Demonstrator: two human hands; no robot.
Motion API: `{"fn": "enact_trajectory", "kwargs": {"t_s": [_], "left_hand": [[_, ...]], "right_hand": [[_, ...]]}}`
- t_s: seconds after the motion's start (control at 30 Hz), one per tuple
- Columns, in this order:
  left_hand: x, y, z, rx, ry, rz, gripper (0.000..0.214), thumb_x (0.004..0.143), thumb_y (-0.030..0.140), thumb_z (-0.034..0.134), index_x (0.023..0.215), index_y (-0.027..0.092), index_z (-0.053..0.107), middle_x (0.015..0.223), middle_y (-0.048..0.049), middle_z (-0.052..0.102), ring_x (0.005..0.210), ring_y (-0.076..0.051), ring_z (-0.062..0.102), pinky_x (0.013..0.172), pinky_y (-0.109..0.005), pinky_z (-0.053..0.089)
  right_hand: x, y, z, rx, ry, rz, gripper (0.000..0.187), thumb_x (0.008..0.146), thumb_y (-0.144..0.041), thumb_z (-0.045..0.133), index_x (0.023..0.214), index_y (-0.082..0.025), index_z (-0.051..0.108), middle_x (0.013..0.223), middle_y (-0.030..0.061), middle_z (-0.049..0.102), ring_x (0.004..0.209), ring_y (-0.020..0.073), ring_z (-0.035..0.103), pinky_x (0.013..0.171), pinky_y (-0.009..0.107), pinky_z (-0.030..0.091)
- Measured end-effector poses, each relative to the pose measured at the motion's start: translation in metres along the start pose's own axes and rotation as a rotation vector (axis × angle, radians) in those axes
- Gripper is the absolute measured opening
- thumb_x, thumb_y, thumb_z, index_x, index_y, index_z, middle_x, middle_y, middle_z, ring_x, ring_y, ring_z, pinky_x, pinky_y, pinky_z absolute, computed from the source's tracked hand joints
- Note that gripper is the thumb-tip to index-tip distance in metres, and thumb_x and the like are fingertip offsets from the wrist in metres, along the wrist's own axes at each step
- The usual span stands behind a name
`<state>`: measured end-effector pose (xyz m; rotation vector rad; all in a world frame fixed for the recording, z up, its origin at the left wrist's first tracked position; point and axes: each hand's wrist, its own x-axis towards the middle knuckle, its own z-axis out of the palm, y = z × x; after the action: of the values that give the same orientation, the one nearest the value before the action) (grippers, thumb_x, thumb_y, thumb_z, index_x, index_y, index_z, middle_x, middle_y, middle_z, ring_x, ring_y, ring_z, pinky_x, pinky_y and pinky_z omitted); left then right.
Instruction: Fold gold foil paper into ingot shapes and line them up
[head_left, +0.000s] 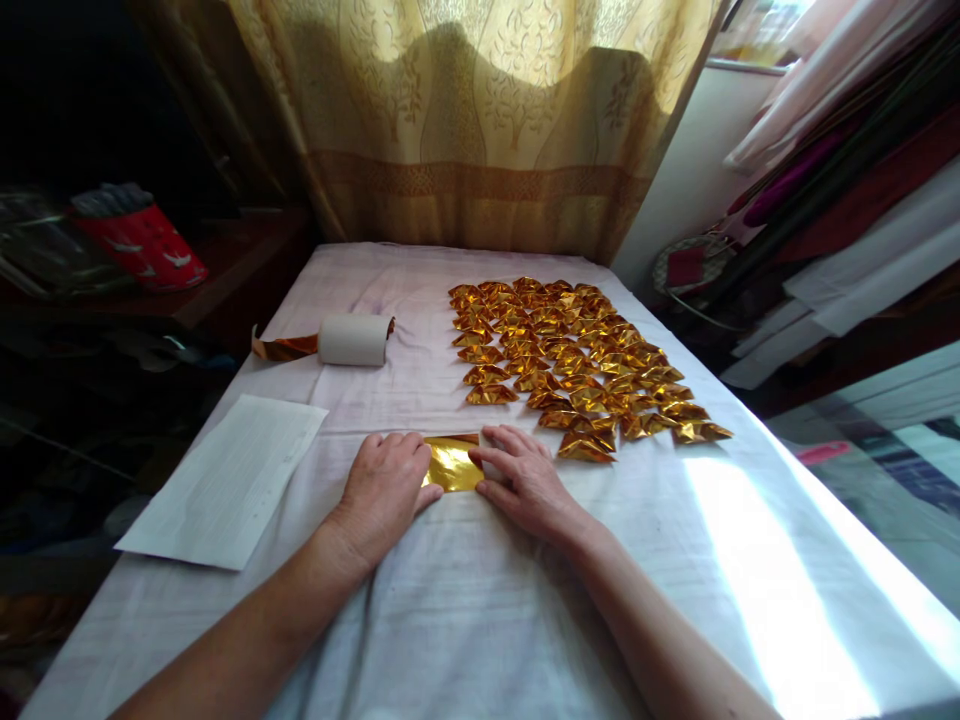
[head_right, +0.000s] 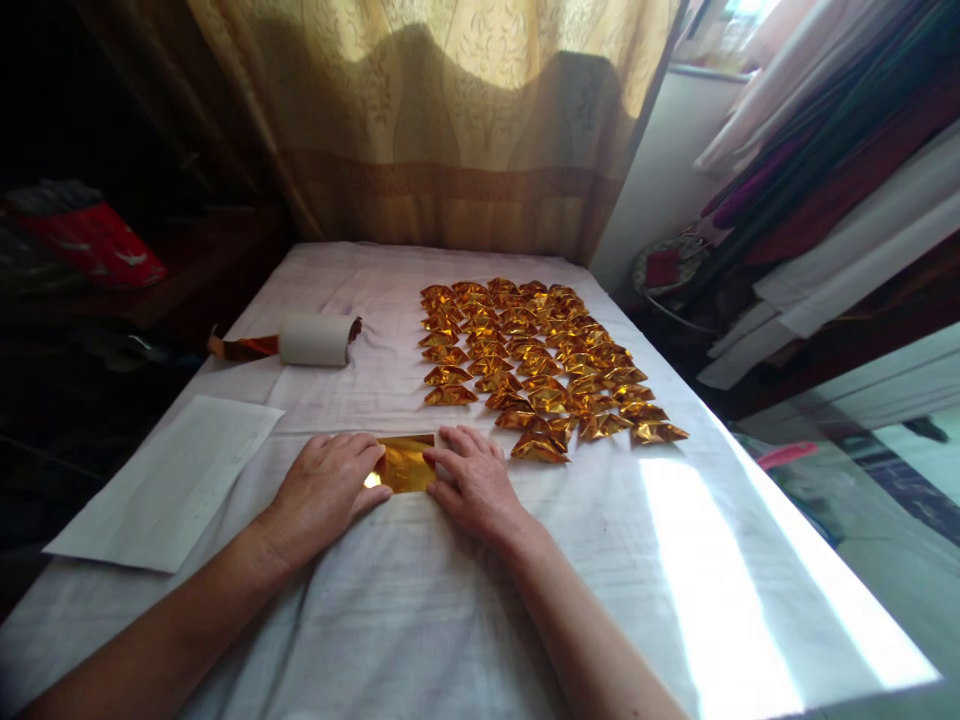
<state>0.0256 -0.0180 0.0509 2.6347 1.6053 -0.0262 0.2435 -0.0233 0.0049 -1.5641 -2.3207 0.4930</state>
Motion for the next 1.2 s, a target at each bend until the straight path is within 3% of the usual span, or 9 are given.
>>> {"fn": "enact_trajectory", "kwargs": {"t_s": [0.23,0.37,0.47,0.7,0.87,1.03,1.2], "left_hand": [[0.014,0.028,-0.003,0.135,-0.028,-0.111,0.049,0.086,0.059,0.063,0.097,0.012,0.069,0.095,-0.0159,0.069,0.092,-0.031,0.063,0.079,-0.041,0.04],[0.024,0.045,0.007,0.181,0.015,-0.191,0.053,0.086,0.058,0.063,0.1,0.007,0.067,0.094,-0.0189,0.067,0.087,-0.031,0.061,0.074,-0.04,0.039],[0.022,0.044,0.013,0.164,0.066,-0.201,0.051,0.086,0.059,0.063,0.1,0.01,0.065,0.094,-0.0172,0.065,0.086,-0.031,0.059,0.074,-0.039,0.038],[0.006,0.017,0.016,0.116,0.042,-0.098,0.043,0.083,0.05,0.07,0.104,0.013,0.062,0.103,-0.0143,0.065,0.099,-0.031,0.059,0.085,-0.042,0.04],[-0.006,-0.011,0.018,-0.065,0.059,0.01,0.028,0.086,0.037,0.069,0.108,0.021,0.06,0.118,-0.0081,0.063,0.114,-0.027,0.056,0.098,-0.043,0.036],[-0.012,-0.037,0.02,-0.208,-0.026,0.055,0.042,0.087,0.03,0.063,0.129,0.029,0.057,0.138,-0.0057,0.057,0.128,-0.025,0.049,0.107,-0.043,0.033],[-0.015,-0.054,0.025,-0.298,-0.087,0.101,0.052,0.088,0.027,0.056,0.139,0.03,0.051,0.146,-0.0058,0.053,0.135,-0.025,0.044,0.112,-0.042,0.03]], "right_hand": [[-0.001,-0.001,0.006,0.0,0.027,0.007,0.035,0.087,-0.03,0.067,0.122,-0.031,0.068,0.146,0.0081,0.052,0.138,0.0303,0.04,0.108,0.052,0.034],[-0.002,-0.001,0.007,-0.005,0.056,-0.006,0.032,0.088,-0.031,0.067,0.12,-0.03,0.069,0.145,0.0087,0.054,0.138,0.0304,0.041,0.107,0.052,0.036],[-0.003,0.0,0.007,-0.01,0.061,-0.015,0.033,0.088,-0.031,0.067,0.12,-0.03,0.069,0.144,0.0092,0.054,0.137,0.0307,0.042,0.107,0.052,0.036],[-0.002,0.0,0.005,0.013,0.028,0.001,0.035,0.086,-0.029,0.068,0.122,-0.03,0.069,0.146,0.009,0.053,0.139,0.0305,0.04,0.108,0.052,0.035],[-0.003,0.001,0.006,0.01,0.032,-0.002,0.035,0.086,-0.028,0.068,0.121,-0.03,0.069,0.146,0.0089,0.052,0.139,0.0301,0.04,0.108,0.052,0.035],[-0.003,0.002,0.006,0.009,0.031,-0.003,0.035,0.086,-0.028,0.068,0.121,-0.029,0.069,0.146,0.0095,0.053,0.139,0.0309,0.041,0.107,0.053,0.036],[-0.002,0.005,0.008,0.007,0.047,-0.012,0.034,0.086,-0.027,0.068,0.119,-0.029,0.07,0.145,0.0086,0.054,0.138,0.0306,0.041,0.107,0.052,0.036]]}}
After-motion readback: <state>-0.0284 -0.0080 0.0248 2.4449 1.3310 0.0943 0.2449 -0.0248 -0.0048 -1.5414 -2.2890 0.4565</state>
